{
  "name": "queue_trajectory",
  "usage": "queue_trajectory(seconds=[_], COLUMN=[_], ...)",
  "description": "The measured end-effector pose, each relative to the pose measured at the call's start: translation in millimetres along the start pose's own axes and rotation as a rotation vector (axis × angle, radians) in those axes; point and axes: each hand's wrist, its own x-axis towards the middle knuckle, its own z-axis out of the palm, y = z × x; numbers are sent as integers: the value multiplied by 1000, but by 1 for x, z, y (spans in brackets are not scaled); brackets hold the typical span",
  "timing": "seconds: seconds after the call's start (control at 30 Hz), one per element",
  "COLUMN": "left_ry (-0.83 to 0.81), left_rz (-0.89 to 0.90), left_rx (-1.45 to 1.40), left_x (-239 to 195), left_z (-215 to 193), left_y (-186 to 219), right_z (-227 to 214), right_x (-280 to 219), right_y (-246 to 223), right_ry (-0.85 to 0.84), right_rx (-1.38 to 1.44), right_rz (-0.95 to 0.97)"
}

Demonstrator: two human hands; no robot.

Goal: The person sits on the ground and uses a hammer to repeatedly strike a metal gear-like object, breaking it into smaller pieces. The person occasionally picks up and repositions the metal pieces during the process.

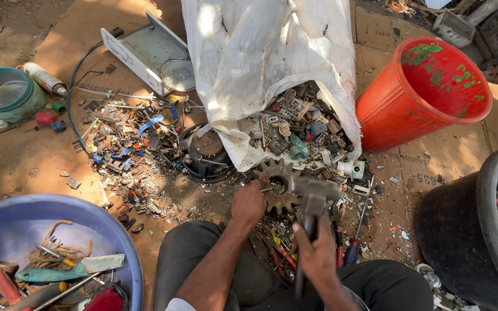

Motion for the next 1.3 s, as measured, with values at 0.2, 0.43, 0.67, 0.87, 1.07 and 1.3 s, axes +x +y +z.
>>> queue_trajectory(seconds=[0.2, 0.43, 0.67, 0.87, 1.07, 1.3], left_ry=[12, 54, -81, 20, -15, 145], left_rz=[-27, -18, -251, -129, -215, -300], left_rx=[1, -20, -201, -204, -230, -858], left_x=[2, -5, 4, 5, 3, 13], left_z=[-3, -16, -21, -15, -22, -33], left_y=[1, 5, 9, -2, -2, -14], right_z=[-2, -5, 10, 8, 13, 4], right_x=[44, 44, 49, 46, 30, 51], right_y=[-12, 7, 17, 16, 17, 47], right_ry=[-93, 186, 6, -76, 92, 7], right_rx=[-940, -716, -597, -632, -406, 355], right_rz=[-374, -388, -382, -175, -262, 347])
